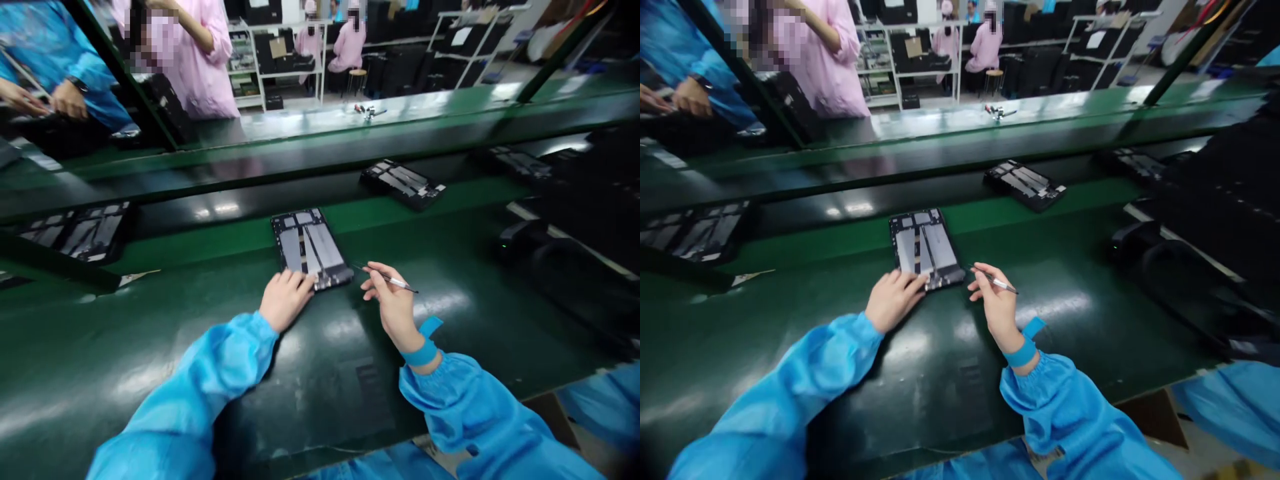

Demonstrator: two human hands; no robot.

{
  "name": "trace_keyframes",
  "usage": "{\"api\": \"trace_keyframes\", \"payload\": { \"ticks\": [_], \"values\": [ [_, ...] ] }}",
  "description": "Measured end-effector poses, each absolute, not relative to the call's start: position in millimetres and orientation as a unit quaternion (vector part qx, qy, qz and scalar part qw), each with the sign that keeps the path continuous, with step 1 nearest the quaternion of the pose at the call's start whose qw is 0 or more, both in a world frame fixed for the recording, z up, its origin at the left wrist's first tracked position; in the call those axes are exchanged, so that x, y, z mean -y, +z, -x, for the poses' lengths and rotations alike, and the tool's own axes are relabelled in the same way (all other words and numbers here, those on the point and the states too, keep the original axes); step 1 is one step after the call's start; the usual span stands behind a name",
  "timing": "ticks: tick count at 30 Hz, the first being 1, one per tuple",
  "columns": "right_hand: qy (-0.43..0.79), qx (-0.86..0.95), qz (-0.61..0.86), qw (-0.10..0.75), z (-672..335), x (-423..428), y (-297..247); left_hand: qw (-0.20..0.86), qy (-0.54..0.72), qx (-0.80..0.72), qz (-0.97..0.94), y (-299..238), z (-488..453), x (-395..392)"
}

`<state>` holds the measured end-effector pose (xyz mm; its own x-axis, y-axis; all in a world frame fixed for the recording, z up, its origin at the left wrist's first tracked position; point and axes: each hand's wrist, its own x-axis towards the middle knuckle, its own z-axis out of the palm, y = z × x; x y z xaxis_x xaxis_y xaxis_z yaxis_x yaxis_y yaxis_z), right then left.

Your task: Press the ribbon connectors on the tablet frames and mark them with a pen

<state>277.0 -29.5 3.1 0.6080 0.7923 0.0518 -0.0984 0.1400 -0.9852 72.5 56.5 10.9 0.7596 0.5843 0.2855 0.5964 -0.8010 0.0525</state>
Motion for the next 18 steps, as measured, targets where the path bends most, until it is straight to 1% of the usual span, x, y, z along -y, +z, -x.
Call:
{"api": "trace_keyframes", "payload": {
  "ticks": [4, 7, 9, 13, 15, 18],
  "values": [
    [0.343, 0.295, 0.602, 0.658, -279, 32, -8, 0.028, -0.173, 0.434, 0.884, 8, -95, -148],
    [0.345, 0.301, 0.623, 0.634, -282, 33, -18, 0.030, -0.217, 0.538, 0.814, 9, -70, -204],
    [0.352, 0.306, 0.635, 0.615, -285, 33, -25, 0.039, -0.263, 0.632, 0.727, 15, -28, -230],
    [0.355, 0.338, 0.669, 0.559, -288, 33, -35, 0.068, -0.370, 0.801, 0.465, 38, 90, -253],
    [0.347, 0.360, 0.694, 0.518, -290, 33, -41, 0.069, -0.416, 0.832, 0.361, 49, 141, -257],
    [0.333, 0.372, 0.726, 0.473, -295, 36, -51, 0.049, -0.476, 0.833, 0.277, 57, 186, -261]
  ]
}}
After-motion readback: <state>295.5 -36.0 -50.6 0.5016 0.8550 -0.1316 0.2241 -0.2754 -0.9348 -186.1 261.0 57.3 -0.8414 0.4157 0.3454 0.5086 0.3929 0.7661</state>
